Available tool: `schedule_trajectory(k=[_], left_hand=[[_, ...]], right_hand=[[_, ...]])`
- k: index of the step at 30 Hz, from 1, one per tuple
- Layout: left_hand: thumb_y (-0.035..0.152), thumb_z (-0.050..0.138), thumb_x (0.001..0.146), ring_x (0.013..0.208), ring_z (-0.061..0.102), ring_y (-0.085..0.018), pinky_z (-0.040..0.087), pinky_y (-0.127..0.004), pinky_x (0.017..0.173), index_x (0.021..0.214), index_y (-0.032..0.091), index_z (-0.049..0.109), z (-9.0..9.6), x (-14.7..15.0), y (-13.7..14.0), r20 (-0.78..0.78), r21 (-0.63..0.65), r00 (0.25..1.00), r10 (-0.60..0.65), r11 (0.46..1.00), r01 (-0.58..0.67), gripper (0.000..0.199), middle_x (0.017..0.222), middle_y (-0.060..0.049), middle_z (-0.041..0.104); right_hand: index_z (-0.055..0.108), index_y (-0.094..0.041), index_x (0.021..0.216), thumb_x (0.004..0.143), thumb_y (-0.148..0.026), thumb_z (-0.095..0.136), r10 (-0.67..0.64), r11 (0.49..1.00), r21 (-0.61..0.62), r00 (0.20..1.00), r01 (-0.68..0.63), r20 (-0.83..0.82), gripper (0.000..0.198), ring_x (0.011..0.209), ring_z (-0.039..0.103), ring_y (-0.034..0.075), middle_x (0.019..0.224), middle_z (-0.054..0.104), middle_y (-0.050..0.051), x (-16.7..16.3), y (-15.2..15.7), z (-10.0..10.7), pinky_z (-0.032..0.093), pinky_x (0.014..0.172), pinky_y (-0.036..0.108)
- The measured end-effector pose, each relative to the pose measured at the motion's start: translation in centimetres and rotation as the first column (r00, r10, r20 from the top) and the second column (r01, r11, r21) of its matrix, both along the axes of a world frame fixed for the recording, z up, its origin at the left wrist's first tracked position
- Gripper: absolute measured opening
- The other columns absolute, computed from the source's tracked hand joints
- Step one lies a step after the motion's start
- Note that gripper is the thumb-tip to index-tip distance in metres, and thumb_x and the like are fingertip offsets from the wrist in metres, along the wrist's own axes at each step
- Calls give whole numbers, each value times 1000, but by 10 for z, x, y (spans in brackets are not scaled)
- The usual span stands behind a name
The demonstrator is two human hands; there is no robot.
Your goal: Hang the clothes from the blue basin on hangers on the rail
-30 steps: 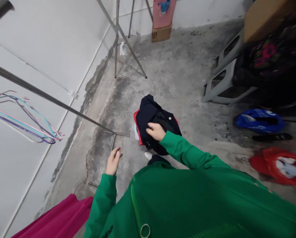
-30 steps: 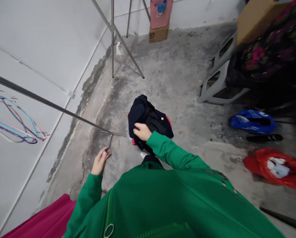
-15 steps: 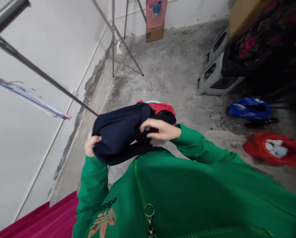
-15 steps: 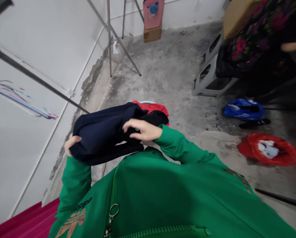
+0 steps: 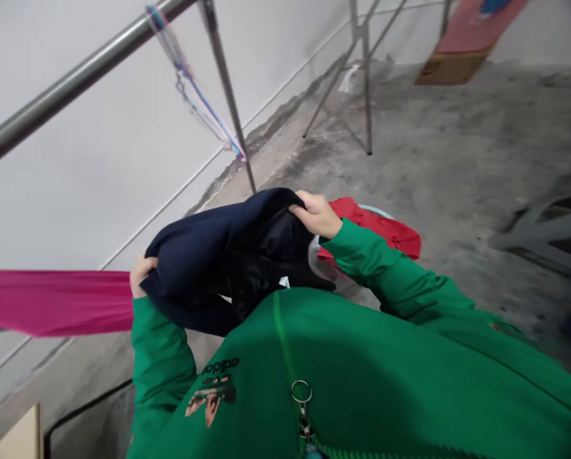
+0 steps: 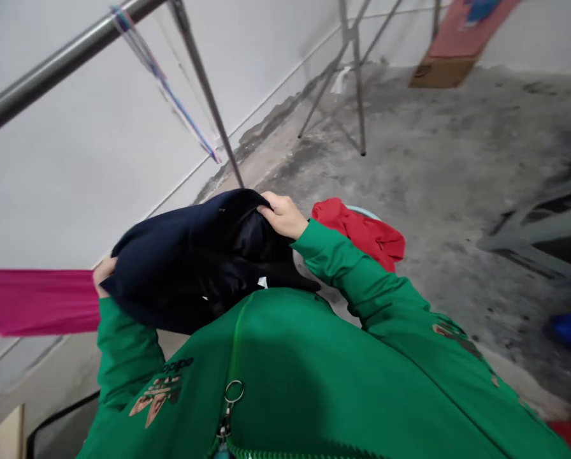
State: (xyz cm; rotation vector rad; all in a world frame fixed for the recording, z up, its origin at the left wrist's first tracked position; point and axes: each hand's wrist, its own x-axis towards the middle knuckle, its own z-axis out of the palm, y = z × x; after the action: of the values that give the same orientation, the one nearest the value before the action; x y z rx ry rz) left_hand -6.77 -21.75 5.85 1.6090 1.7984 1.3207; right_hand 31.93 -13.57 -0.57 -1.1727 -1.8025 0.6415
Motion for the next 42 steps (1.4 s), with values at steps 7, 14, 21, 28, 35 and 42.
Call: schedule_trajectory(k=[7, 14, 21, 28, 35, 42], left_hand=[[26, 60, 73, 131, 45, -27, 38, -44, 110, 132, 17, 45, -39, 60, -23, -217, -13, 968, -126, 992, 126, 61, 136, -13, 51], [7, 40, 70, 124, 51, -24, 40, -44, 109, 126, 17, 53, -100, 77, -36, -275, 24, 961, 25, 1000, -19, 58, 128, -12, 58], [30, 44, 82, 100, 63, -22, 50, -38, 93, 98, 18, 66, -90, 56, -40, 53, 51, 987, 154, 986, -157, 30, 101, -8, 69], [55, 65, 72, 70, 62, -17, 51, -28, 68, 82, 14, 66, -41, 76, -47, 494, -94, 866, 79, 995, -37, 43, 75, -4, 69], [59, 71, 65, 63, 58, -14, 44, -23, 59, 76, 12, 67, -23, 95, -59, 536, -164, 844, 22, 983, 78, 49, 67, -2, 66], [62, 68, 68, 67, 57, -15, 45, -25, 64, 82, 12, 70, -27, 79, -68, 454, -185, 887, 79, 983, 7, 51, 71, -3, 68]], right_hand=[[62, -12, 100, 85, -20, 45, 343, 864, 91, 710, -496, 616, 24, 85, 63, 22, 93, 69, 12, -107, -13, 60, 40, 70, 28], [61, -13, 97, 88, -20, 42, 356, 720, 244, 648, -650, 673, 22, 76, 62, 18, 85, 70, 11, -155, -21, 45, 31, 60, 27], [62, -16, 103, 86, -18, 46, 389, 684, 285, 666, -671, 636, 23, 78, 63, 16, 88, 71, 7, -144, -6, 60, 33, 61, 25], [61, -14, 112, 86, -33, 58, 505, 729, 10, 549, -684, 666, 32, 89, 63, 18, 100, 69, 9, -125, 61, 124, 44, 75, 25], [61, -2, 108, 86, -37, 54, -269, 926, 378, 693, -6, 669, 41, 100, 61, 33, 103, 64, 25, -135, 148, 175, 47, 79, 39], [69, -5, 100, 82, -11, 44, -236, 956, 293, 562, -12, 792, 32, 102, 63, 33, 98, 67, 24, -137, 181, 174, 45, 80, 40]])
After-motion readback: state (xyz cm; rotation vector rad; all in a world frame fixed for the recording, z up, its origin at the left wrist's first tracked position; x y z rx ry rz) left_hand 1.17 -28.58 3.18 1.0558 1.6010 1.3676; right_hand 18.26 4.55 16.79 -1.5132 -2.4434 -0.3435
